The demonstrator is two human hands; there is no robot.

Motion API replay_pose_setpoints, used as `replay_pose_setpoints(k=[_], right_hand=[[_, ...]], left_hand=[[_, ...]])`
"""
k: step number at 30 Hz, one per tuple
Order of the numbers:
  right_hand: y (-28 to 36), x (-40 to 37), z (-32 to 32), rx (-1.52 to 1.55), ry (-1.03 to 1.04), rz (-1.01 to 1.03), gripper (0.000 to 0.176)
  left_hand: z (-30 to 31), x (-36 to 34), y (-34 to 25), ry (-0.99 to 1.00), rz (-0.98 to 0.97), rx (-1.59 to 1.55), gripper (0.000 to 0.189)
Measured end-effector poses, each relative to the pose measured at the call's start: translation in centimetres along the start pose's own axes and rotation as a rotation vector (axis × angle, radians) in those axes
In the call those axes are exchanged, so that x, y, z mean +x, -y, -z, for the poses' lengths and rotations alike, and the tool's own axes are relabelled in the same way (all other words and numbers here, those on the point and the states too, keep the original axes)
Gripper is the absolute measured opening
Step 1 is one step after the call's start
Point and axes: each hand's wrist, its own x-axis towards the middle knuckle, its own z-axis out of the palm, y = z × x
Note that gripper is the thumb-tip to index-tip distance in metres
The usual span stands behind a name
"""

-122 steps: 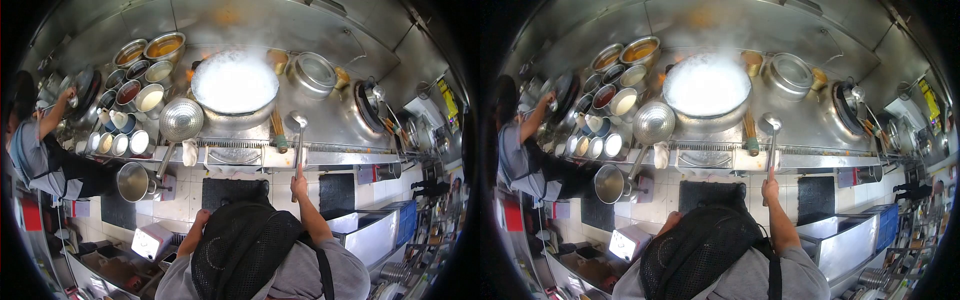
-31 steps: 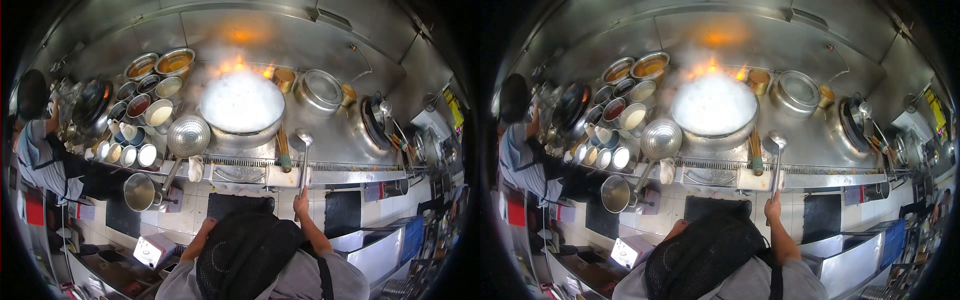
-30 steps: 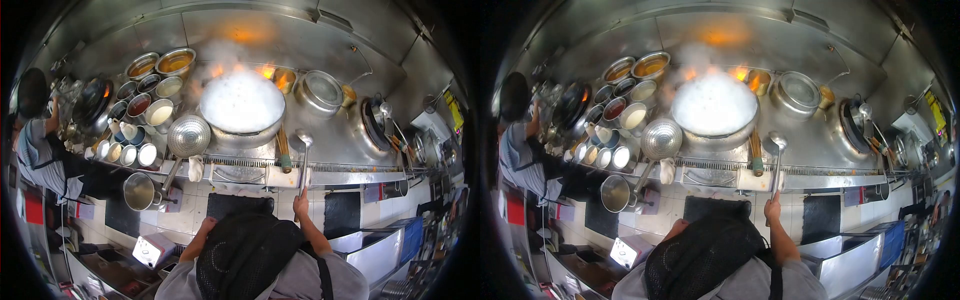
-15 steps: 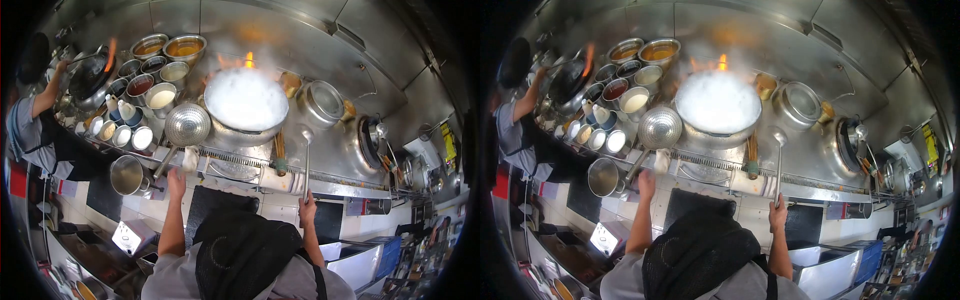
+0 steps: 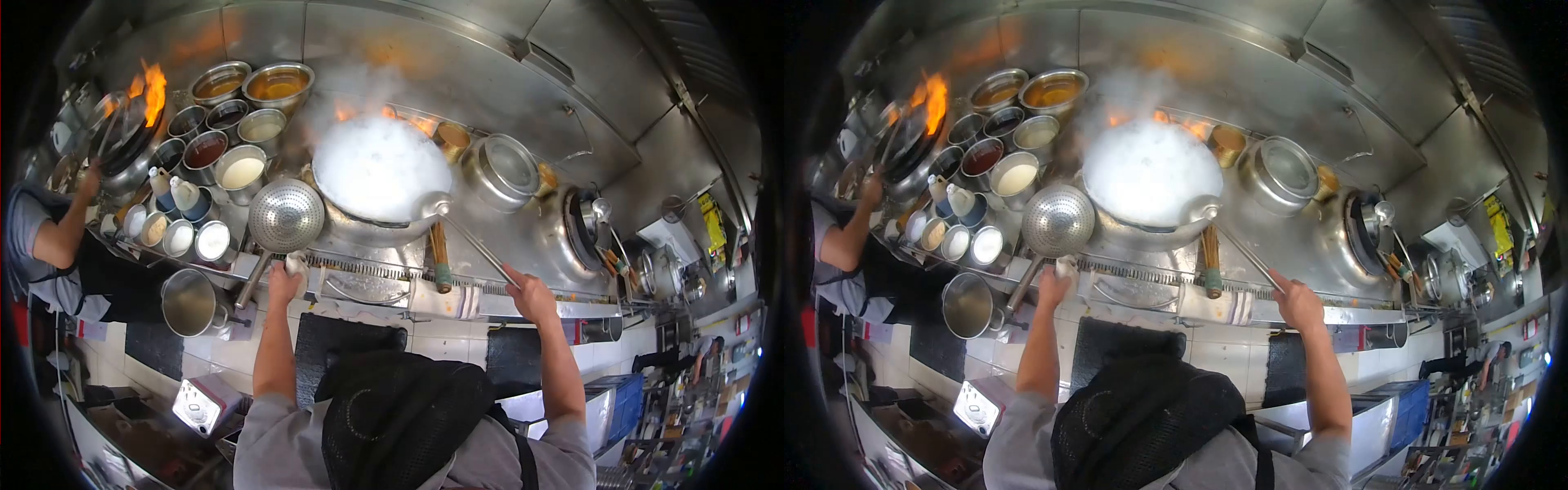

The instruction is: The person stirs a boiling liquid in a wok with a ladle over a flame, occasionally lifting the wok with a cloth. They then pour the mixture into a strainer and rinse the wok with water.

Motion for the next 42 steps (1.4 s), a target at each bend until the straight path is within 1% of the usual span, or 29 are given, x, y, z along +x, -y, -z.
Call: replay_pose_setpoints(k=[3,5,6,8,9,11,13,14,15,17,18,20,21,23,24,25,26,28,29,30,31,32,34,37,38,39,40,41,42], right_hand=[[-1.0,3.4,-2.8,0.028,0.003,0.102,0.046],[-0.5,4.8,-4.5,0.058,0.031,0.089,0.047],[-0.8,5.6,-5.9,0.07,0.032,0.119,0.049],[-1.0,6.6,-7.4,0.073,0.035,0.13,0.05],[-0.9,7.1,-7.9,0.074,0.041,0.13,0.051],[-0.8,7.9,-8.4,0.094,0.033,0.163,0.051],[-1.3,8.9,-8.7,0.118,0.028,0.171,0.051],[-1.4,9.3,-8.7,0.131,0.024,0.176,0.051],[-1.4,9.7,-8.6,0.116,0.032,0.182,0.051],[-2.2,10.5,-8.7,0.107,0.043,0.196,0.051],[-2.6,11.0,-8.9,0.171,0.049,0.22,0.05],[-3.4,12.0,-9.3,0.242,0.061,0.256,0.049],[-3.8,12.4,-9.7,0.325,0.043,0.284,0.048],[-4.4,12.9,-9.6,0.411,0.031,0.316,0.047],[-4.1,12.8,-9.4,0.623,0.153,0.196,0.045],[-3.9,13.1,-9.2,0.829,0.277,0.072,0.044],[-3.9,13.7,-9.9,0.829,0.286,0.083,0.044],[-4.1,14.8,-12.6,0.954,0.165,0.125,0.044],[-3.9,15.7,-13.1,0.96,0.183,0.132,0.044],[-3.5,17.3,-13.2,0.888,0.136,0.134,0.045],[-3.0,18.8,-13.2,0.817,0.085,0.135,0.046],[-2.4,20.2,-13.2,0.825,0.095,0.141,0.046],[-1.2,22.6,-13.6,0.634,-0.103,0.2,0.048],[0.2,28.2,-21.0,0.798,-0.129,0.267,0.049],[2.9,25.0,-15.4,1.088,0.201,0.077,0.046],[4.7,24.4,-14.8,1.091,0.204,0.089,0.046],[6.1,24.2,-14.6,1.382,0.425,-0.01,0.038],[7.1,24.1,-14.3,1.662,0.666,-0.121,0.032],[7.7,24.0,-13.3,1.826,0.767,-0.193,0.027]], left_hand=[[0.7,-0.2,-1.9,-0.032,0.033,-0.041,0.054],[2.3,-1.1,-4.1,0.036,0.113,-0.426,0.048],[3.2,-1.7,-5.8,0.025,0.113,-0.422,0.048],[3.7,-3.3,-9.8,0.061,0.115,-0.929,0.037],[3.1,-3.7,-11.3,0.043,0.118,-0.925,0.037],[2.2,-4.1,-14.2,0.187,0.172,-1.363,0.031],[-0.7,-3.7,-15.3,0.221,0.267,-1.445,0.035],[-0.5,-4.1,-17.5,0.27,0.387,-1.483,0.039],[-0.7,-4.1,-19.6,0.266,0.381,-1.474,0.039],[-1.6,-3.7,-23.1,0.364,0.524,-1.488,0.044],[-3.0,-2.9,-23.9,0.352,0.522,-1.483,0.044],[-6.8,-0.9,-24.2,0.471,0.404,-1.542,0.041],[-8.3,-0.1,-25.0,0.46,0.407,-1.538,0.041],[-11.0,1.3,-26.7,0.305,0.51,-1.341,0.035],[-11.7,1.8,-26.9,0.22,0.551,-1.313,0.033],[-12.2,2.1,-26.9,0.208,0.553,-1.312,0.033],[-12.3,2.2,-27.0,0.185,0.552,-1.311,0.032],[-13.5,2.5,-25.7,0.14,0.566,-1.304,0.031],[-15.4,3.6,-23.7,0.107,0.466,-1.302,0.036],[-15.6,3.7,-23.3,0.077,0.364,-1.294,0.041],[-15.9,3.7,-22.9,0.066,0.372,-1.285,0.041],[-15.2,3.5,-24.0,0.025,0.419,-1.238,0.035],[-15.0,3.2,-24.4,-0.031,0.461,-1.188,0.029],[-15.4,3.7,-23.2,-0.084,0.483,-1.079,0.03],[-15.2,3.4,-22.7,-0.009,0.435,-1.101,0.039],[-14.9,3.0,-22.3,0.069,0.387,-1.118,0.049],[-14.2,2.2,-22.4,0.057,0.381,-1.116,0.049],[-13.1,0.8,-22.8,0.053,0.306,-1.191,0.047],[-12.5,-0.9,-23.1,0.061,0.238,-1.268,0.046]])
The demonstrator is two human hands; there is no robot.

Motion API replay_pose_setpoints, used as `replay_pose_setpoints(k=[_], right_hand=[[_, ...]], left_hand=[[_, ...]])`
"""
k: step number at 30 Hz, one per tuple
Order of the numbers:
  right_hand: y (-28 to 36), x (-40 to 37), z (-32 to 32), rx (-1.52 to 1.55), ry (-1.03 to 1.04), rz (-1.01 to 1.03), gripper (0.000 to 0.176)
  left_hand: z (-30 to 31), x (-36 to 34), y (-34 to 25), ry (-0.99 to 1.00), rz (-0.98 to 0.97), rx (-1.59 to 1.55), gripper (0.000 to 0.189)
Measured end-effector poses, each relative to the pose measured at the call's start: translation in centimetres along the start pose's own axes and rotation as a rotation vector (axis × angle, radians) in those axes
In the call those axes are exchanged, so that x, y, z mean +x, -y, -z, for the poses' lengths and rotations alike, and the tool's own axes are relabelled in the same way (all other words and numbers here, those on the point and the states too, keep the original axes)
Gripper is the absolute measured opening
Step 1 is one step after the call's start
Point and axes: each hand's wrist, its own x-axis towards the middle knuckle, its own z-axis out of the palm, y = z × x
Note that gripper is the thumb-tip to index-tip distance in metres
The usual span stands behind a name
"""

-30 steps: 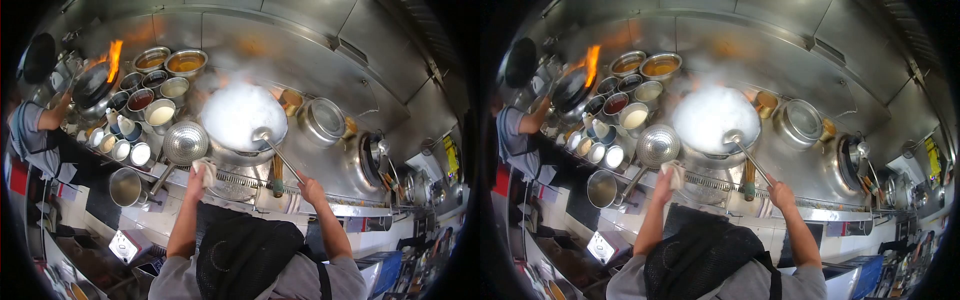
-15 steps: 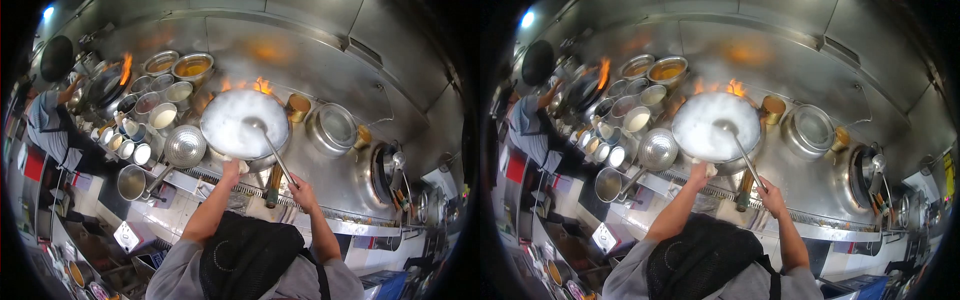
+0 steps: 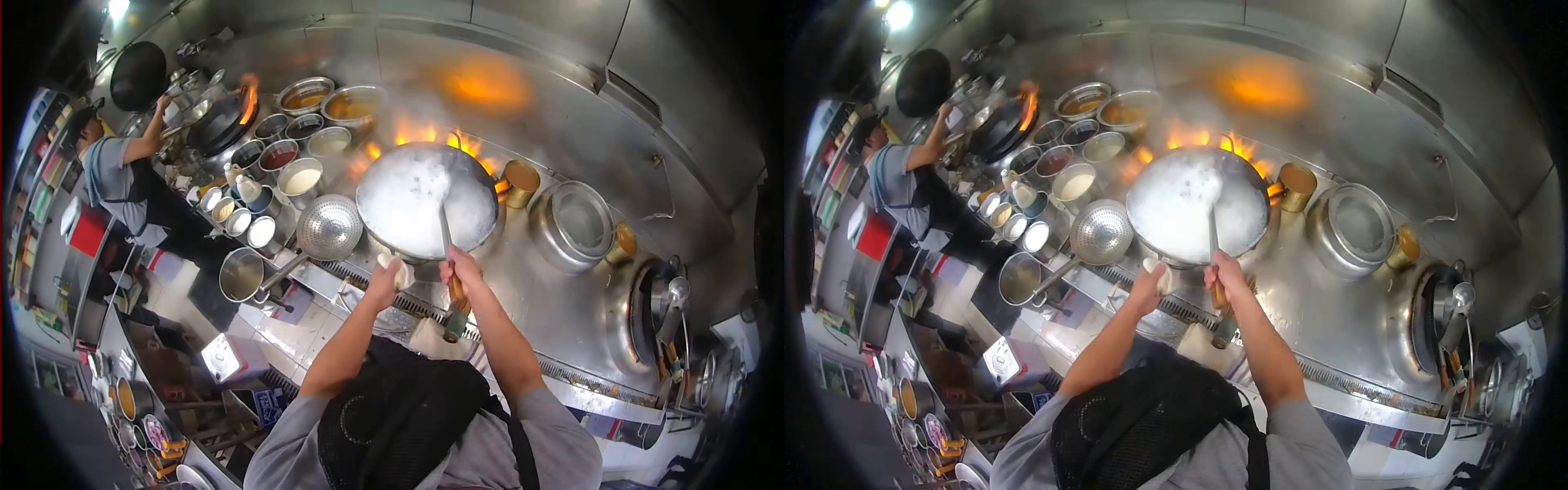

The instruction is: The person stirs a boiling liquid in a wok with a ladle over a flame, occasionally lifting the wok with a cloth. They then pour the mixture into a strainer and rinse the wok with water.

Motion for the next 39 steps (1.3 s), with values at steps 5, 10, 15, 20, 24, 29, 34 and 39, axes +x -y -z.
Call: replay_pose_setpoints(k=[5,10,15,20,24,29,34,39], right_hand=[[1.0,-0.4,0.7,0.403,0.326,-0.41,0.025],[0.2,-5.4,-2.4,-0.096,0.124,-0.091,0.023],[-0.5,-9.1,-3.3,-0.494,0.06,0.049,0.047],[-0.9,-12.3,-2.8,-0.772,-0.009,0.122,0.053],[0.6,-16.1,-3.4,-1.144,-0.162,0.18,0.047],[3.2,-21.5,-3.3,-1.371,-0.293,0.29,0.044],[8.5,-27.5,-8.1,-1.717,-0.449,0.208,0.043],[6.6,-25.4,-6.4,-1.891,-0.43,0.175,0.041]], left_hand=[[2.1,-7.6,-3.4,0.026,0.14,-0.2,0.04],[6.2,-13.5,-5.7,0.112,0.157,-0.264,0.054],[9.5,-15.7,-5.4,0.038,0.153,-0.369,0.053],[11.7,-14.5,-5.0,0.001,0.135,-0.408,0.054],[12.1,-12.7,-6.0,0.042,0.152,-0.425,0.054],[13.4,-11.0,-6.4,0.136,0.259,-0.474,0.047],[14.4,-10.0,-6.9,0.166,0.375,-0.412,0.05],[14.1,-9.4,-7.9,0.188,0.401,-0.417,0.044]])
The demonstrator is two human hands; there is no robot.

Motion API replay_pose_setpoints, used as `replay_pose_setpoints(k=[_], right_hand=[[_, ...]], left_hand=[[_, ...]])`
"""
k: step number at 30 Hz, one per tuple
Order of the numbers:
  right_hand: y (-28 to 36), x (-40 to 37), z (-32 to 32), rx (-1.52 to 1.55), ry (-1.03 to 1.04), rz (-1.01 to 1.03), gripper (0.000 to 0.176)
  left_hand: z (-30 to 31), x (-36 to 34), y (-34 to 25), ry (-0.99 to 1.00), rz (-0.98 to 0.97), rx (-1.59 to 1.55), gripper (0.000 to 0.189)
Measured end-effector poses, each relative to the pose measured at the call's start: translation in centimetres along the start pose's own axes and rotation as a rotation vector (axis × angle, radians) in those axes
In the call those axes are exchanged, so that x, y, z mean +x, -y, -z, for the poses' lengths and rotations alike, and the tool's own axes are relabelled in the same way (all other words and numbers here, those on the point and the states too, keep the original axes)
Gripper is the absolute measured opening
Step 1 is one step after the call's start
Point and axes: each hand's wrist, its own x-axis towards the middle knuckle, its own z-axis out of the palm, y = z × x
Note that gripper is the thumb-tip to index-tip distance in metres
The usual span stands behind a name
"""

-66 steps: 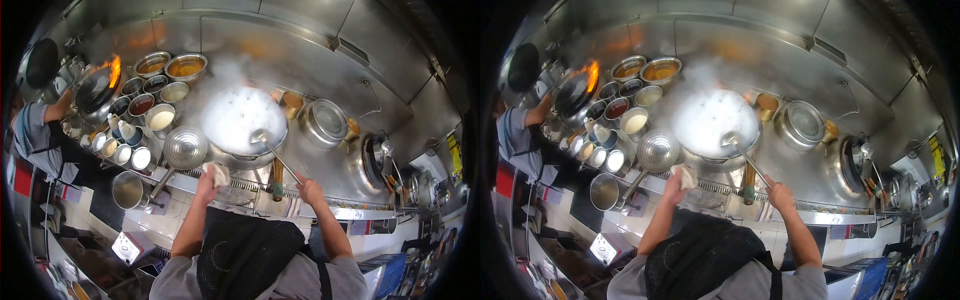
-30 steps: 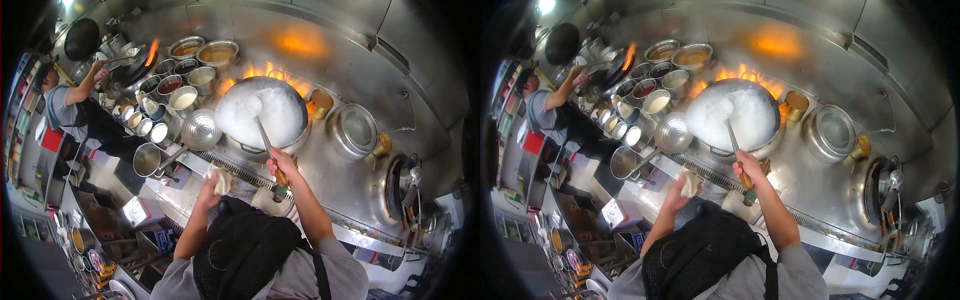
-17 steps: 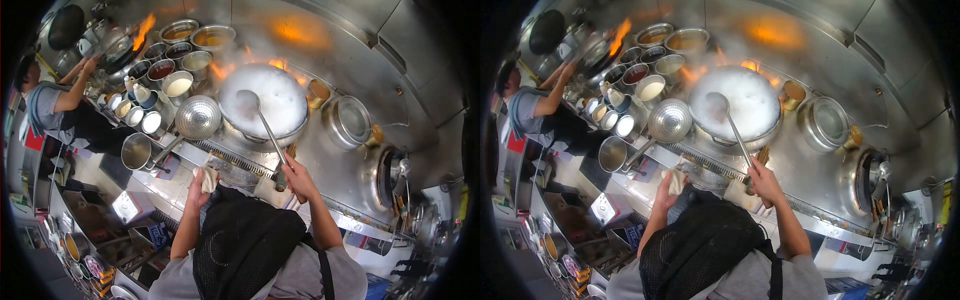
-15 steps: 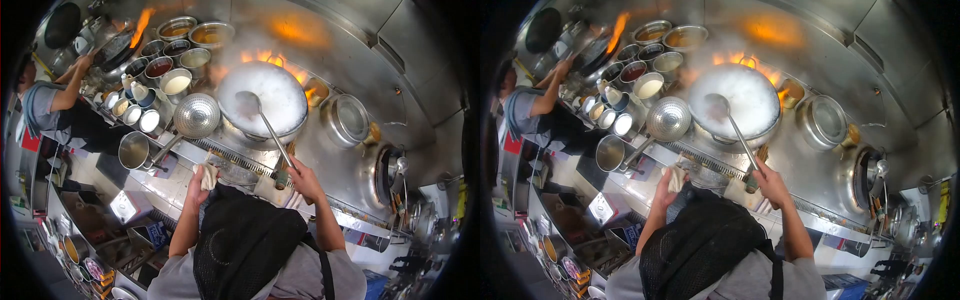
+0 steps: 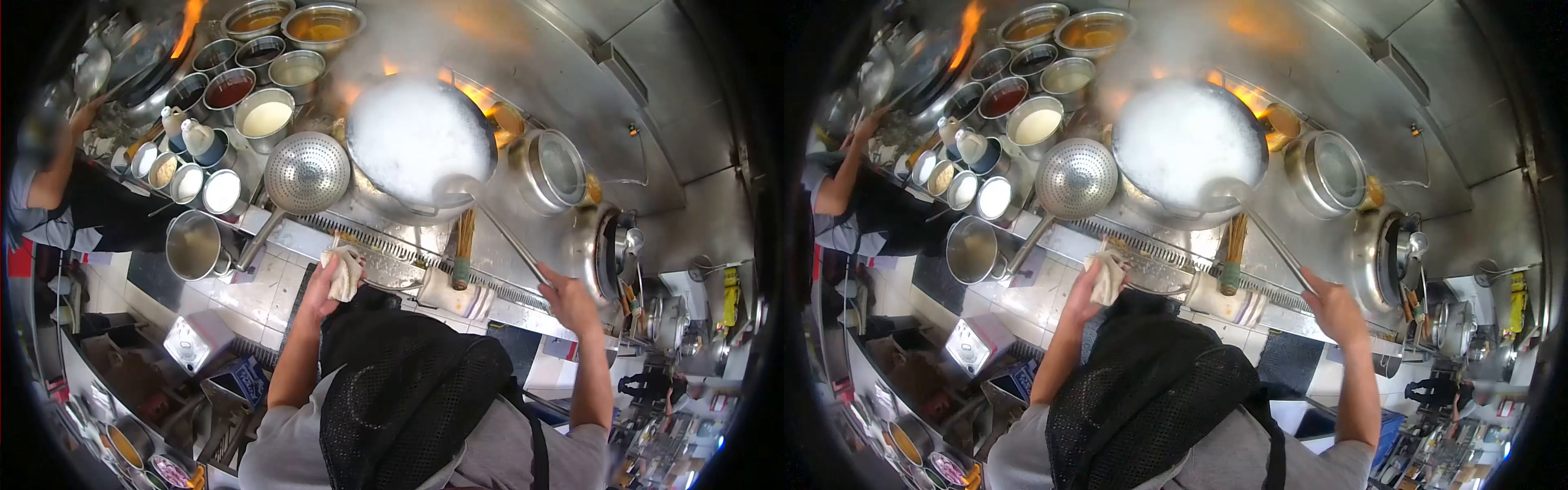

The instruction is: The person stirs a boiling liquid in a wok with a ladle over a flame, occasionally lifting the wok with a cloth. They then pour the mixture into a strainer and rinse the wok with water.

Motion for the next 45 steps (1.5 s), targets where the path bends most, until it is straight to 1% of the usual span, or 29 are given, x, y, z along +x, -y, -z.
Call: replay_pose_setpoints(k=[2,4,6,7,10,13,17,21,24,26,27,29,30,32,33,35,36,38,39,41,42,44,45], right_hand=[[-1.3,2.2,-4.9,-0.039,-0.075,0.038,0.045],[-3.3,5.3,-11.4,0.006,-0.157,0.081,0.049],[-2.4,7.3,-15.5,0.071,-0.218,0.073,0.05],[-1.6,7.9,-16.5,0.054,-0.221,0.052,0.052],[-0.6,9.5,-18.0,0.088,-0.267,0.058,0.054],[-0.6,11.1,-18.2,0.095,-0.26,0.049,0.053],[-0.4,13.0,-18.1,0.091,-0.233,0.01,0.052],[-0.4,15.3,-18.4,0.136,-0.237,0.051,0.053],[-0.4,17.3,-18.8,0.174,-0.25,0.039,0.05],[-0.5,18.8,-19.3,0.271,-0.331,0.153,0.047],[-0.4,19.4,-19.7,0.283,-0.332,0.148,0.047],[-0.1,20.6,-20.6,0.438,-0.417,0.266,0.046],[0.0,21.1,-20.6,0.45,-0.415,0.257,0.046],[0.2,21.8,-20.7,0.789,-0.15,0.036,0.049],[1.1,20.8,-19.4,0.794,-0.143,0.025,0.049],[2.6,19.1,-16.3,1.192,0.057,-0.142,0.05],[3.1,18.9,-15.8,1.194,0.067,-0.149,0.05],[3.6,19.0,-15.6,1.108,-0.068,-0.151,0.049],[3.5,20.1,-15.9,1.116,-0.059,-0.16,0.049],[3.4,22.8,-16.5,0.731,-0.404,0.036,0.047],[3.7,23.5,-16.3,0.741,-0.405,0.022,0.047],[4.4,24.3,-16.0,0.614,-0.36,0.027,0.044],[4.6,24.1,-16.1,0.608,-0.383,0.076,0.043]], left_hand=[[0.3,0.2,-0.3,0.024,0.01,-0.005,0.042],[0.8,0.2,-0.4,0.006,-0.012,0.038,0.039],[0.7,-0.2,-0.8,-0.029,-0.039,0.061,0.039],[0.7,-0.4,-1.1,-0.06,-0.056,0.089,0.038],[1.8,-0.8,-1.5,-0.085,-0.07,0.101,0.038],[2.1,-1.2,-2.1,-0.125,-0.057,0.152,0.037],[1.4,-1.5,-2.6,-0.081,-0.087,0.186,0.037],[1.0,-1.7,-2.2,-0.044,-0.074,0.234,0.035],[0.5,-2.2,-1.7,-0.028,-0.081,0.267,0.035],[0.2,-2.8,-1.4,-0.067,-0.041,0.238,0.036],[0.5,-2.7,-1.1,-0.052,-0.038,0.237,0.037],[0.7,-2.9,-0.6,-0.059,-0.022,0.22,0.038],[0.6,-3.1,-0.5,-0.063,-0.011,0.19,0.038],[0.4,-3.4,-0.3,-0.091,-0.004,0.192,0.039],[0.2,-3.4,-0.2,-0.112,-0.005,0.182,0.04],[-0.1,-3.3,-0.3,-0.109,-0.009,0.169,0.04],[-0.1,-3.4,-0.4,-0.103,-0.021,0.154,0.04],[0.9,-3.0,-0.1,-0.136,-0.021,0.142,0.04],[1.0,-3.0,-0.2,-0.127,-0.015,0.115,0.041],[0.5,-3.0,-0.7,-0.094,-0.027,0.094,0.041],[0.4,-2.9,-0.7,-0.096,-0.016,0.107,0.041],[0.2,-2.7,-0.9,-0.129,-0.018,0.122,0.041],[0.1,-2.6,-1.0,-0.128,-0.009,0.13,0.041]])
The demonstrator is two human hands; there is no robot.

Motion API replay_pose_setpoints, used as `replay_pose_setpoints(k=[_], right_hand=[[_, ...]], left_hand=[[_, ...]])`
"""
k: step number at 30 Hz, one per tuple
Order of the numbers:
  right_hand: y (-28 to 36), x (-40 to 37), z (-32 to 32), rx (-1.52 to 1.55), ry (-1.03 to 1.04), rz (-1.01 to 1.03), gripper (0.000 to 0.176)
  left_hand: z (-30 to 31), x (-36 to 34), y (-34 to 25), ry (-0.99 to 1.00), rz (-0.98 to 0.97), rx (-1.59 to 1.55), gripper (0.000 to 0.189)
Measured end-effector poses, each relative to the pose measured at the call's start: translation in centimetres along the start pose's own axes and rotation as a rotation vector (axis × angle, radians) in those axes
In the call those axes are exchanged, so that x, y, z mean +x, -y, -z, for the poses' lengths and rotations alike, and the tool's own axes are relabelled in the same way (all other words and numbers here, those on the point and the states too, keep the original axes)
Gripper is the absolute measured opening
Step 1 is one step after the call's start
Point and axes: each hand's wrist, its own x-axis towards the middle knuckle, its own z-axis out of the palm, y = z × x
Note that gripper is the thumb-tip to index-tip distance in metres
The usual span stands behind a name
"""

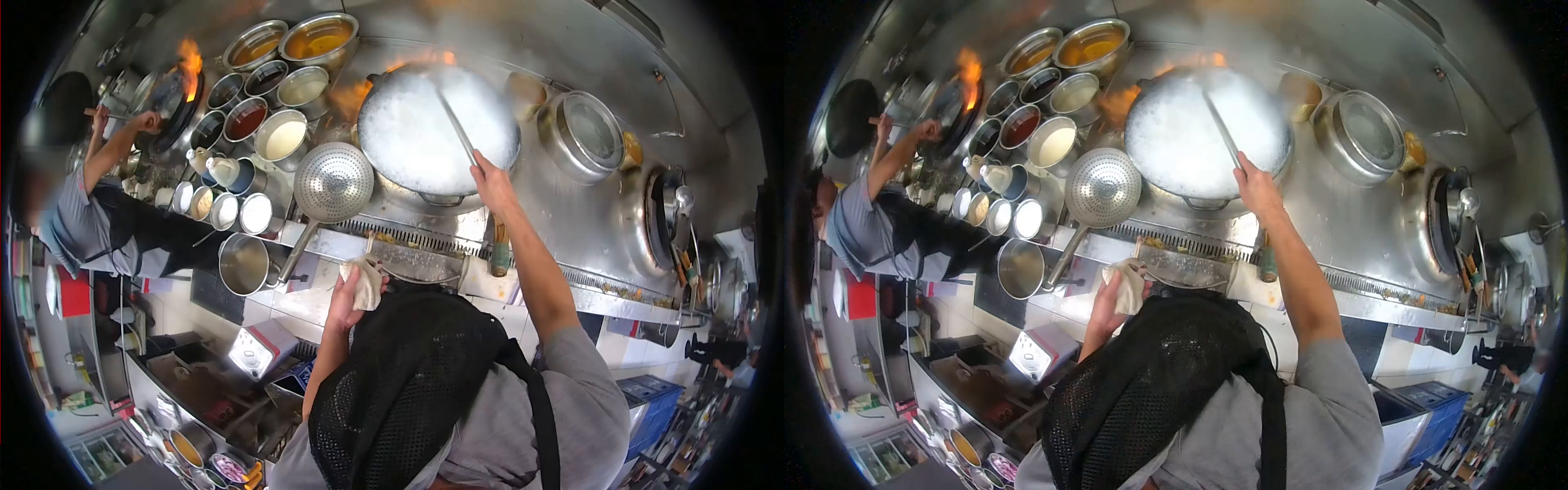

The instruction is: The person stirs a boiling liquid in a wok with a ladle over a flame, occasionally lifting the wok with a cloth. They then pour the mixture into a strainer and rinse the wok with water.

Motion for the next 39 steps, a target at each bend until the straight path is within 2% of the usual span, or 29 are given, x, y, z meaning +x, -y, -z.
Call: replay_pose_setpoints(k=[4,7,9,16,21,24,26,34,39], right_hand=[[-0.3,-2.0,1.1,-0.064,0.141,0.001,0.045],[-2.7,-3.7,2.3,-0.136,0.166,0.106,0.049],[-4.8,-4.7,2.9,-0.321,0.179,0.222,0.054],[-5.5,-8.5,8.6,-0.419,0.228,0.164,0.053],[-6.4,-10.3,12.5,-0.61,0.205,0.116,0.052],[-7.3,-11.3,14.6,-0.615,0.166,0.166,0.051],[-6.6,-12.1,15.9,-0.619,0.152,0.176,0.051],[-1.8,-13.3,20.8,-0.699,0.072,0.154,0.044],[4.8,-13.1,24.8,-0.736,0.09,0.068,0.041]], left_hand=[[-0.3,0.5,0.3,0.0,-0.015,0.002,0.04],[-0.3,1.0,0.3,0.009,-0.009,0.031,0.04],[-0.6,1.2,0.2,0.02,0.013,0.063,0.04],[-1.8,1.8,0.2,0.014,0.001,0.05,0.042],[-1.3,2.0,0.8,-0.018,0.015,0.058,0.039],[-0.5,2.5,1.7,-0.026,0.029,0.137,0.043],[-0.1,3.0,2.2,-0.011,0.034,0.086,0.036],[-2.1,3.9,2.5,-0.032,0.059,0.152,0.037],[-1.1,4.2,2.3,0.025,0.063,0.184,0.037]])
